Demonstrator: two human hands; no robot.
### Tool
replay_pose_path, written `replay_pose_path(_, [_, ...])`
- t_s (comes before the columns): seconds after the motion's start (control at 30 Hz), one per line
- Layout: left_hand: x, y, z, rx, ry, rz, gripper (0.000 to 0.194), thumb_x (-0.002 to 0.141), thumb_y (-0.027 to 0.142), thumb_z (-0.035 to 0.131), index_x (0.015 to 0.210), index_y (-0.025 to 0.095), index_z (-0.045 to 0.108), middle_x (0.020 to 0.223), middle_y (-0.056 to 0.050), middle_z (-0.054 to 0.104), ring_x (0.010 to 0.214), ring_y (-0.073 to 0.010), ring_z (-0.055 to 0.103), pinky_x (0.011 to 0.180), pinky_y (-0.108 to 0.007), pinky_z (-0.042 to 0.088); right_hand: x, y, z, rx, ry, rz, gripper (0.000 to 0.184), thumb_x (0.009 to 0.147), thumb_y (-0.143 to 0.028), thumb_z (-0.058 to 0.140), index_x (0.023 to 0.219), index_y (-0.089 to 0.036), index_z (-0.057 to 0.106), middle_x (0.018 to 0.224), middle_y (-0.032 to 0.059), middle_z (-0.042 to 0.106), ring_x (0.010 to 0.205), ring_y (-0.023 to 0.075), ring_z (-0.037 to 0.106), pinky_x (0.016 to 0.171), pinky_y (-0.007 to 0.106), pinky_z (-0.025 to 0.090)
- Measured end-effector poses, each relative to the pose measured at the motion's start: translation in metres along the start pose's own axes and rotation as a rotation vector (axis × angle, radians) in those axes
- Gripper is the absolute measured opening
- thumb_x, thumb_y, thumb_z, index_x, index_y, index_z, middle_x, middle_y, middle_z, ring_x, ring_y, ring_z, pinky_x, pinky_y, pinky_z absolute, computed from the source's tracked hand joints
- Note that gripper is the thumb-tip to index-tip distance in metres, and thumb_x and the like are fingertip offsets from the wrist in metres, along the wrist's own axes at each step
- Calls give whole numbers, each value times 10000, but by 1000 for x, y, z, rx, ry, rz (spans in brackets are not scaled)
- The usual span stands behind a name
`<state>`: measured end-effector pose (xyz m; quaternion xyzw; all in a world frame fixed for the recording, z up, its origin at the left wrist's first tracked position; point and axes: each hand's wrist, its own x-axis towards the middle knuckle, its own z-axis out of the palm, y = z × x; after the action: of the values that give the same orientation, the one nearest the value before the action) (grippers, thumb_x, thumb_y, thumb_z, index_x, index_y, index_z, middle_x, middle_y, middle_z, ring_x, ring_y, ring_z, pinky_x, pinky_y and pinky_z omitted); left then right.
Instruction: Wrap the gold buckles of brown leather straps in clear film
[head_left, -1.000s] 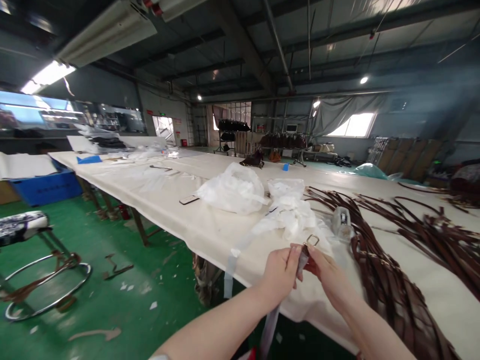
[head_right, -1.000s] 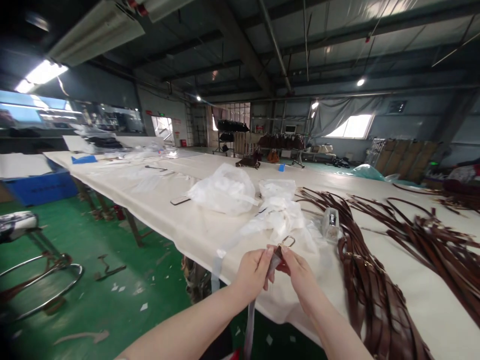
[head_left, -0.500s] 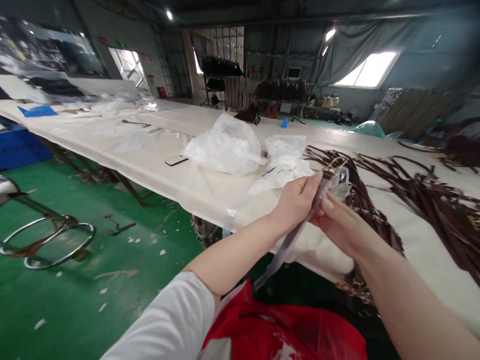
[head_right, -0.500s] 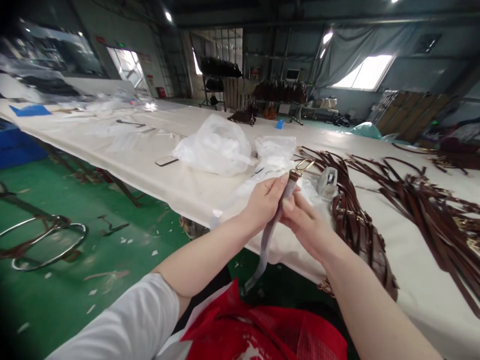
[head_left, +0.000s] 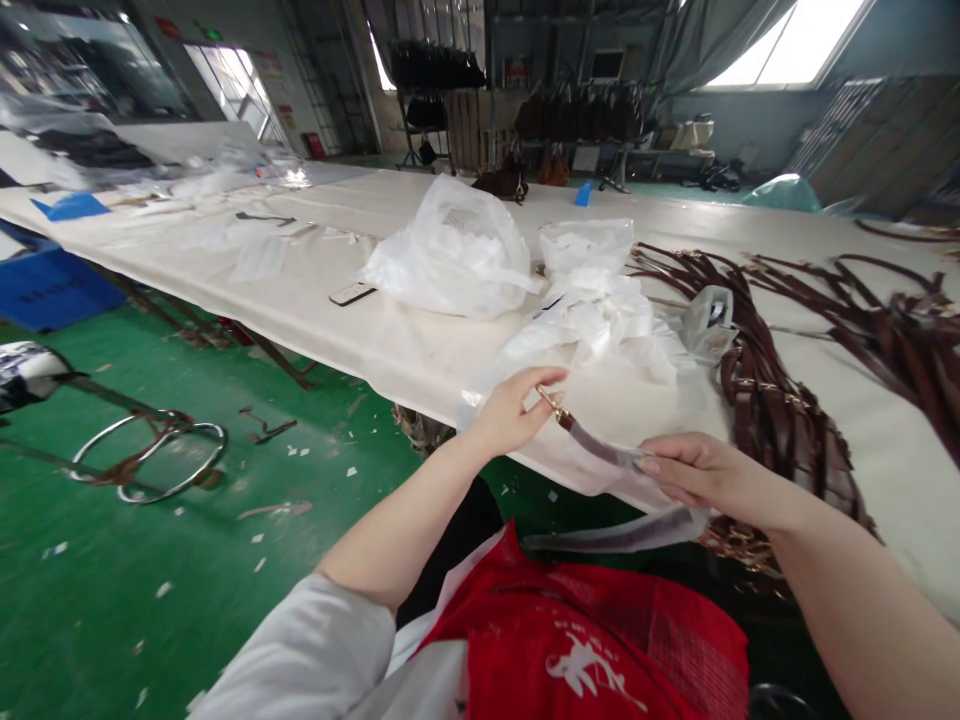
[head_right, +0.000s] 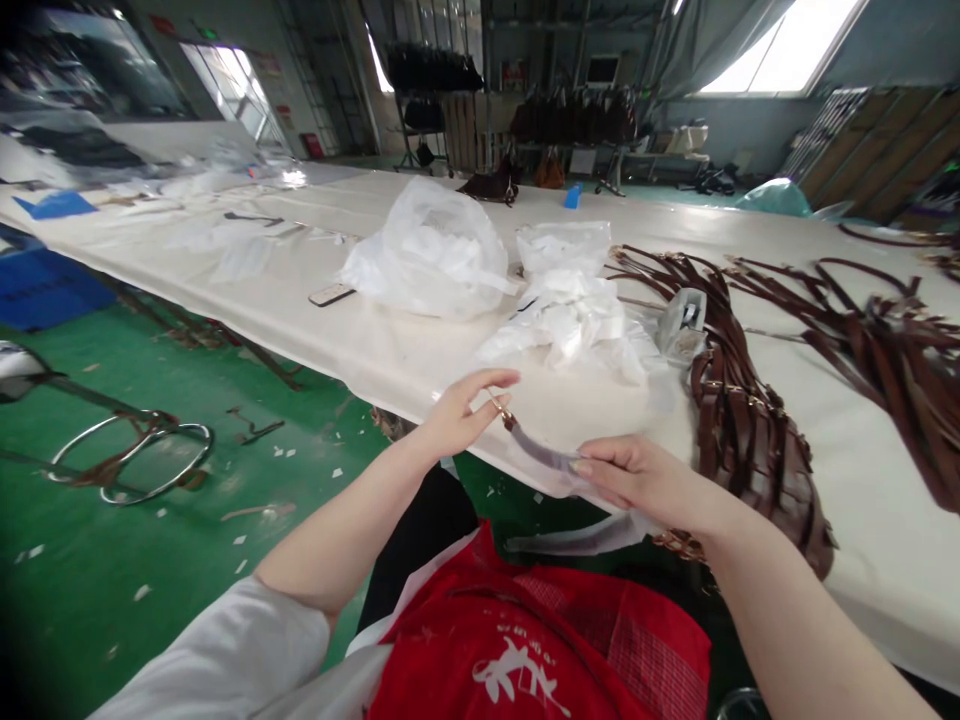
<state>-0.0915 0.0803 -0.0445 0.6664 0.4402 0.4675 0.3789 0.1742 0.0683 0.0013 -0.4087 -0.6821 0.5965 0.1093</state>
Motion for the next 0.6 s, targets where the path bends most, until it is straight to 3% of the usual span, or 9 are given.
replay_pose_path(0.1, [-11,6,2,-74,-444,-55,360,933,323,442,1202,154,611,1110,-108,693,974,-189,641,875,-318,492,0,-6,1,-91,-169,3,441,864,-568,569,723,-157,649,530,-69,335,497,74,248,451,220,185])
replay_pose_path(0.13, [-12,8,0,-107,-498,-65,366,928,325,430,1172,141,632,1104,-115,696,986,-204,643,875,-326,494,0,-7,1,-119,-192,1,427,874,-553,560,754,-158,667,542,-66,333,511,78,247,460,223,185])
replay_pose_path(0.27, [-8,18,-10,-127,-486,18,378,922,378,432,1109,163,680,1205,-95,664,1169,-243,575,1034,-358,403,4,-10,2,-212,-158,-8,400,856,-525,589,699,-166,674,538,-54,395,529,90,284,471,223,216])
replay_pose_path(0.33, [-6,22,-4,-51,-620,-26,342,913,417,487,1072,200,698,1127,-57,698,1090,-218,614,992,-315,431,8,-12,4,-244,-178,-10,398,860,-517,575,701,-171,692,538,-44,458,520,95,326,469,220,245])
replay_pose_path(0.4, [-9,24,11,-32,-827,-134,340,899,489,525,936,217,726,898,-31,730,879,-182,655,849,-263,488,10,-14,5,-274,-207,-24,393,880,-498,538,769,-176,733,581,-22,550,538,110,405,488,220,299])
replay_pose_path(0.5, [-20,17,31,-247,-1099,-367,514,844,668,514,726,200,692,545,-3,592,578,-143,587,650,-252,504,7,-13,-1,-327,-181,-56,295,817,-443,634,901,-188,757,713,4,670,621,149,537,551,226,394])
replay_pose_path(0.6, [-31,8,32,-504,-1173,-609,540,746,715,608,667,181,625,452,52,410,447,-113,474,580,-287,518,2,2,-16,-375,-77,-104,370,686,-338,764,1033,-215,729,862,18,715,723,193,611,633,246,461])
